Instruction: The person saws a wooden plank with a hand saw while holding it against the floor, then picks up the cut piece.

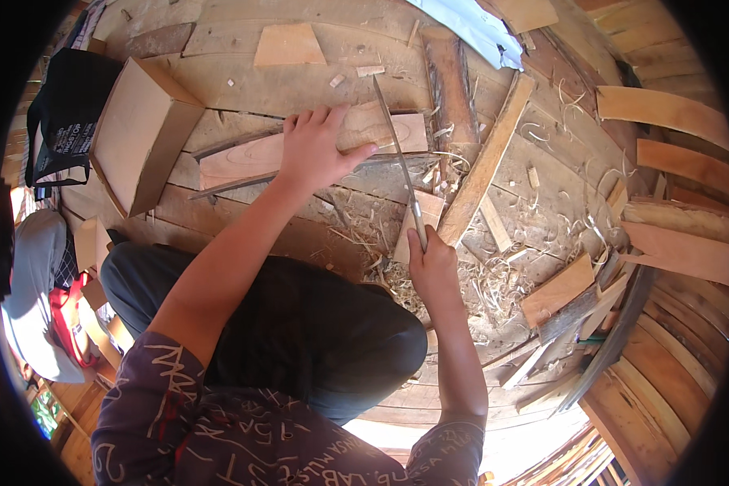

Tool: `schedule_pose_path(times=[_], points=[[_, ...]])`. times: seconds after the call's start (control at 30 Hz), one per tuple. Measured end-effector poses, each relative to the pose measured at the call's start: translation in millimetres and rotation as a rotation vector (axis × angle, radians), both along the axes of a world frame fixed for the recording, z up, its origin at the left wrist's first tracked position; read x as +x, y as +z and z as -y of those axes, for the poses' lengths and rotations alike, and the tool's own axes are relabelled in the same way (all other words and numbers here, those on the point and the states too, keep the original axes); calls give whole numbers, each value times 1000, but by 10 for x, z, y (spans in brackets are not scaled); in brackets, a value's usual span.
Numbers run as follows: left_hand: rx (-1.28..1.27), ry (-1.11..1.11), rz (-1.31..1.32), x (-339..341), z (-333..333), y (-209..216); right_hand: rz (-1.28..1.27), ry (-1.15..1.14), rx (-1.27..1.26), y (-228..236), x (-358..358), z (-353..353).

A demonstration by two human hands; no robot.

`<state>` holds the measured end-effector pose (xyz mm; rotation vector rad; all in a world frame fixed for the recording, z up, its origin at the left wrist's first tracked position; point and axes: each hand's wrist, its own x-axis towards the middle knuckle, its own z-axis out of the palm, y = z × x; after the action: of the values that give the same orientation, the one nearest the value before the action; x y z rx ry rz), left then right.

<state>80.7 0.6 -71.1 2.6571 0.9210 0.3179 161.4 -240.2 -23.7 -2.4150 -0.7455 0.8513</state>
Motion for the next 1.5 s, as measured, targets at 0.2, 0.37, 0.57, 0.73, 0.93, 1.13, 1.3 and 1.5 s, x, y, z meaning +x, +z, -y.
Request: schedule_pose_path(times=[0.2, 0.37, 0.57, 0.73, 0.93, 1.13, 1.3, 1.5], points=[[8, -28, 23, -23, -17, -5, -19, 2, -21, 1, -19, 22], [22, -38, 54, -2, 29, 17, 51, 19, 116, -204, 149, -424], [25, -20, 35, -2, -31, -25, 30, 2, -7, -151, 24, -11], [33, -31, 35, 22, -30, -39, -12, -31, -37, -20, -84, 264], [29, -44, 25, 28, -9, -1, 93, 15, 120, -267, 82, -241], [10, -22, 6, 40, -34, -21, -2, -39, 8, -51, -72, 105], [31, -38, 27, -7, -21, -41, -62, -54, -64, 102, -201, 434], [32, -44, 52, 37, -20, -45, 37, -32, 69, -142, 19, -70]])
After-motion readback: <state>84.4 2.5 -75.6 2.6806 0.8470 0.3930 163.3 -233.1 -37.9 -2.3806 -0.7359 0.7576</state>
